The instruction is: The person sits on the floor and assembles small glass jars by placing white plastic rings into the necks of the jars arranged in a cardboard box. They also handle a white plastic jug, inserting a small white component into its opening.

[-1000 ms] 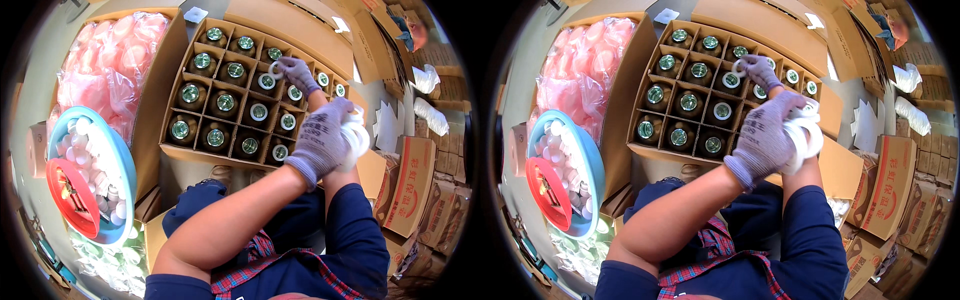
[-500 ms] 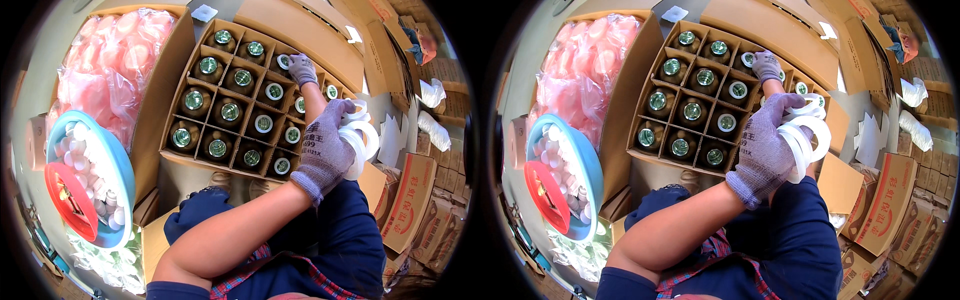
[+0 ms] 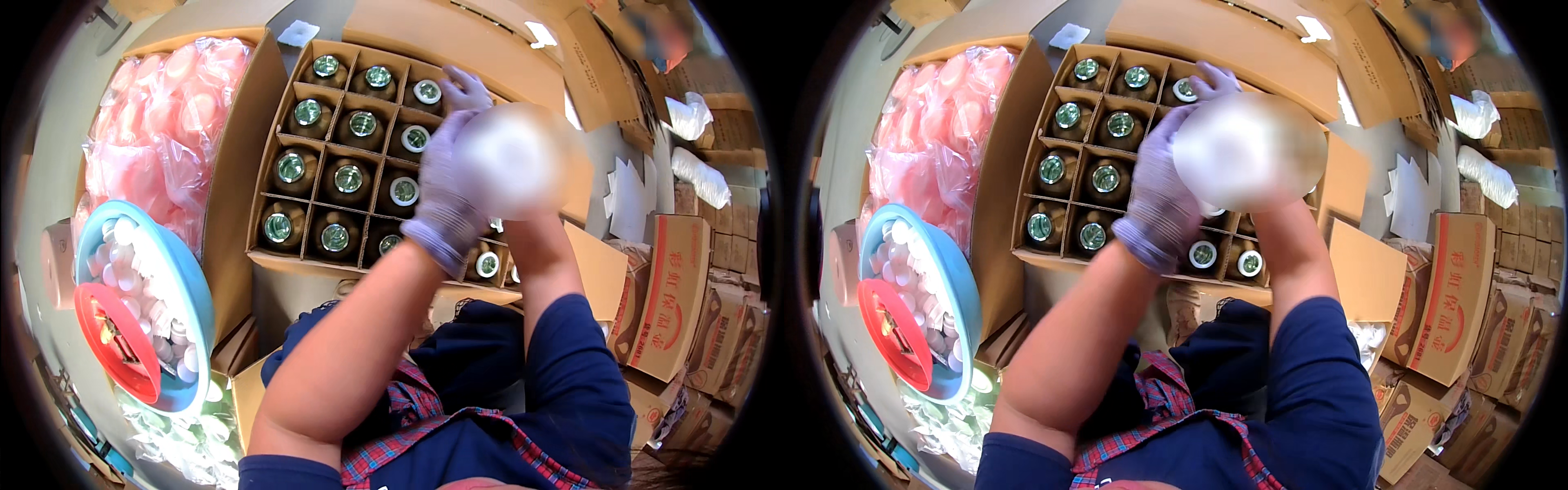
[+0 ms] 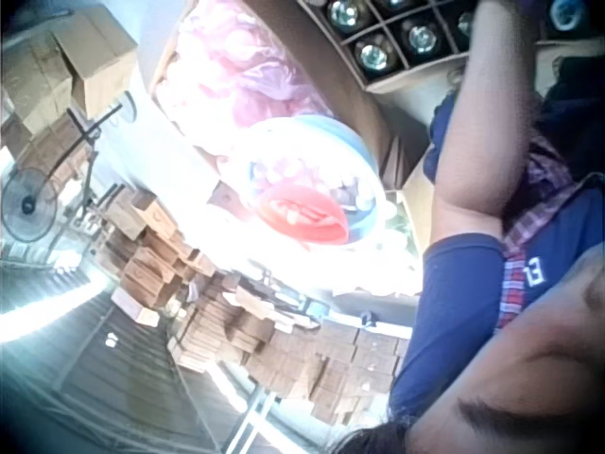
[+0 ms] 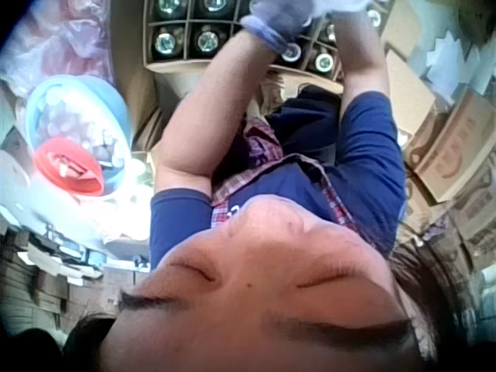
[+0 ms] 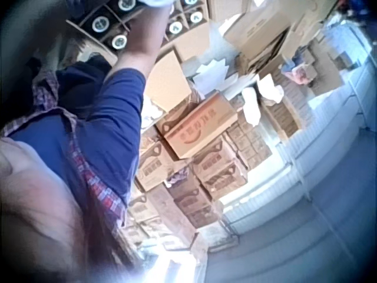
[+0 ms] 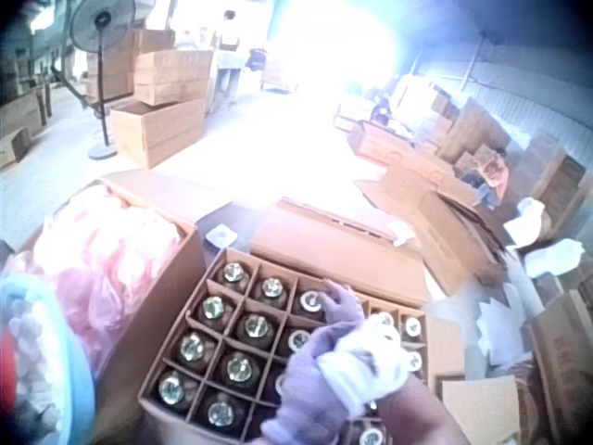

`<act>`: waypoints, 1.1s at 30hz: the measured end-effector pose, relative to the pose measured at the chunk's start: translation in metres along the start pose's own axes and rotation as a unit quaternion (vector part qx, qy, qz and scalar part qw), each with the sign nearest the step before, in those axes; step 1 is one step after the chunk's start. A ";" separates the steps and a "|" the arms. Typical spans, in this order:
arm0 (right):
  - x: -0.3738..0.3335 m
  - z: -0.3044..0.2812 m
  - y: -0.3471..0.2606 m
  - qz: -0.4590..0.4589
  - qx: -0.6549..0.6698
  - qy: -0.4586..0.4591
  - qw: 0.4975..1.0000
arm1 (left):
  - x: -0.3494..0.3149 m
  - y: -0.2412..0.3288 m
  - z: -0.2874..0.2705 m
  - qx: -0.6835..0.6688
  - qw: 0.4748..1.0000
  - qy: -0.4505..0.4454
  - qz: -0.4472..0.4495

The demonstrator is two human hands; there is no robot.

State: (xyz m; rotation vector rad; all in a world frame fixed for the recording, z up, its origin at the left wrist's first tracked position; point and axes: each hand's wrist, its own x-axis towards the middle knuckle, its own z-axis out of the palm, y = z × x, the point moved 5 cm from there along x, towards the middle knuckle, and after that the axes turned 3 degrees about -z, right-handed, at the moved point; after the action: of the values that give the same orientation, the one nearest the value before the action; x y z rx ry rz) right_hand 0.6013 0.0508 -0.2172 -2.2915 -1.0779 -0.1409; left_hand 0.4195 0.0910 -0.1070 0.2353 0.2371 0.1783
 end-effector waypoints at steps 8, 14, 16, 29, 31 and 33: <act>-0.076 -0.145 -0.143 0.191 0.604 -0.078 0.770 | -0.025 0.040 0.016 0.712 0.596 -0.237 0.284; -0.092 -0.154 -0.117 0.261 0.443 0.024 0.857 | -0.035 0.039 0.015 0.538 0.784 -0.225 0.212; -0.102 -0.145 -0.075 0.274 0.348 -0.031 0.896 | -0.052 0.058 0.038 0.747 0.570 -0.144 0.311; -0.224 0.065 -0.111 0.088 -0.101 -0.168 0.977 | -0.052 0.102 0.003 0.877 0.329 0.049 0.347; -0.227 0.065 -0.114 0.077 -0.129 -0.160 0.976 | -0.054 0.110 0.000 0.862 0.356 0.064 0.354; -0.237 0.060 -0.119 0.053 -0.130 -0.145 0.979 | -0.054 0.116 -0.002 0.852 0.376 0.070 0.358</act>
State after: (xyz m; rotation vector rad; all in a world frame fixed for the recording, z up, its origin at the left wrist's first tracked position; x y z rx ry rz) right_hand 0.3480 -0.0154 -0.2889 -2.6622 -1.1300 0.1055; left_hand 0.3504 0.1913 -0.0687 2.5223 0.4037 0.8044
